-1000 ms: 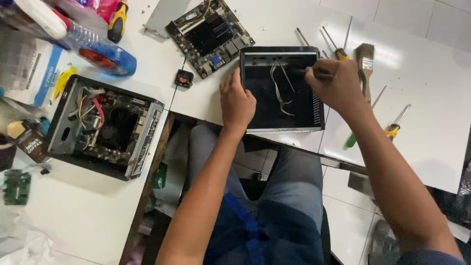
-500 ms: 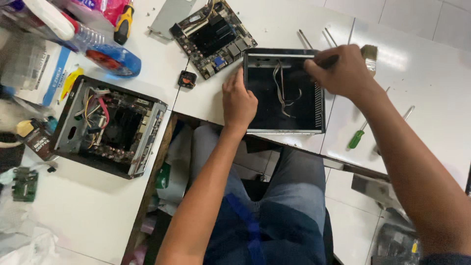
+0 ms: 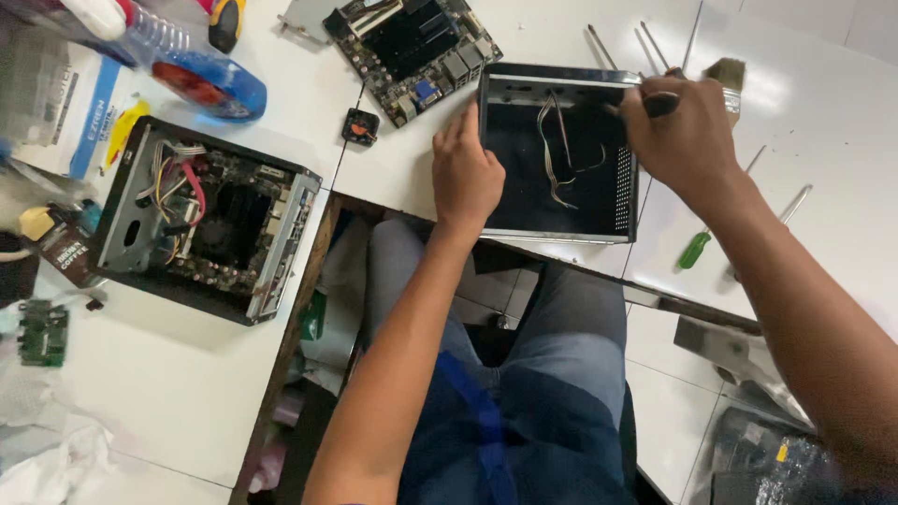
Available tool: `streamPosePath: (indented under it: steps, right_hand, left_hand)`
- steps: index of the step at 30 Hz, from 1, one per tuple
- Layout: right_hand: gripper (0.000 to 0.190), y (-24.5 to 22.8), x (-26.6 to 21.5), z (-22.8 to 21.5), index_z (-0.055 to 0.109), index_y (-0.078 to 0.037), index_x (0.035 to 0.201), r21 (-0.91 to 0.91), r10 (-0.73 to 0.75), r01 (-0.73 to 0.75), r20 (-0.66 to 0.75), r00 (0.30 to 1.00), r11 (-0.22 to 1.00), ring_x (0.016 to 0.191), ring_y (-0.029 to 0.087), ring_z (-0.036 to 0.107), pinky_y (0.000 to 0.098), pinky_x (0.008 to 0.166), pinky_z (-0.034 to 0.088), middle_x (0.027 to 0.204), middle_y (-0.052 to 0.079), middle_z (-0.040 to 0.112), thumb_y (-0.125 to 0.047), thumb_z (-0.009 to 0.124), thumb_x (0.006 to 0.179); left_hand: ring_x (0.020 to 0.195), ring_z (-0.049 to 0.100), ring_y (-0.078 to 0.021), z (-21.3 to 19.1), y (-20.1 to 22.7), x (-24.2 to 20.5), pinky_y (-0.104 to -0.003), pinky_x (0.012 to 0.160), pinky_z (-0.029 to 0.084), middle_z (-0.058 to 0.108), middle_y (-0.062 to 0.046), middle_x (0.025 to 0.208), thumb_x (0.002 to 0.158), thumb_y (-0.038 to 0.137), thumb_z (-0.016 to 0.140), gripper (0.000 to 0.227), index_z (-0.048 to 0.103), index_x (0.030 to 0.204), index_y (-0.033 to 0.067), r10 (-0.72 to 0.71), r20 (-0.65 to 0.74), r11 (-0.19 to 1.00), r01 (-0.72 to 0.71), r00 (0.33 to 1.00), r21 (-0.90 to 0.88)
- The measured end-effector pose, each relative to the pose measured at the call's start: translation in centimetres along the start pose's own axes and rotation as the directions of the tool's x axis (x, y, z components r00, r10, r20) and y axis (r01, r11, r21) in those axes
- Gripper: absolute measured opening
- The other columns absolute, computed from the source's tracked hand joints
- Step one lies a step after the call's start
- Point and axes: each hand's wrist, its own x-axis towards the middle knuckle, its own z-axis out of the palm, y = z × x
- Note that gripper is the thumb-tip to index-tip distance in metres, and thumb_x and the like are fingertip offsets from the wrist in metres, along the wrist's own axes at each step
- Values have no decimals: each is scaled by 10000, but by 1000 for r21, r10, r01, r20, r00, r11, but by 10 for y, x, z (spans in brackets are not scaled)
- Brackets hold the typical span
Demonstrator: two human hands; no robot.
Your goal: The person cleans the inside of a computer case using a spray bottle and a cloth, then wipes it with a brush. They then place a motherboard into the case and secure it with a screwdriver.
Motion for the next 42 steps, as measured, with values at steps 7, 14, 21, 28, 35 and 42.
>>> streamPosePath:
  steps: [7,14,21,28,35,42]
  right_hand:
    - [518,-25,-18,9,520,-50,768,74,140,-131,-131,981,989,515,166,415,342,501,298,638,82,523,-103,580,1280]
    - [464,-48,-46,3,554,-12,744,95,194,-184,-111,975,978,586,182,443,380,572,340,665,92,576,-52,534,1206]
    - [373,-104,-65,-38,711,-29,786,150,544,-563,154,825,812,495,159,633,282,541,509,595,101,664,-138,524,1090]
    - [357,-87,-55,-38,735,-6,896,261,464,-469,84,882,844,509,150,612,251,519,489,614,110,656,-115,530,1166]
    - [389,-78,-58,-21,738,-68,865,158,362,-395,200,910,905,483,160,673,273,421,480,632,88,729,-178,501,1152]
    - [323,-138,-27,31,658,-29,729,669,376,-365,136,917,648,379,155,545,251,389,425,517,119,634,-114,563,1026]
  left_hand:
    - [1430,535,-415,2,-2,-2,-524,1198,485,598,-185,1560,977,-7,511,635,438,1607,36,10,-20,999,-10,1000,-35]
    - [1354,555,-456,13,-9,1,-561,1092,540,639,-162,1507,980,41,574,660,420,1622,66,5,-40,1000,-5,999,19]
    - [1251,607,-426,16,-9,1,-519,914,630,669,-111,1489,951,3,556,673,444,1608,100,22,-89,999,-19,996,35]
    - [1336,579,-410,11,-6,0,-516,1147,488,636,-185,1484,969,3,534,635,438,1597,16,14,-88,1000,-13,996,10]
    - [1336,575,-429,5,0,-1,-520,1109,531,649,-163,1488,900,-27,551,682,482,1575,41,-43,-95,998,38,995,-56]
    - [1295,608,-435,12,-7,5,-510,1134,457,681,-198,1438,1015,282,644,562,555,1514,40,30,-169,998,-39,985,-48]
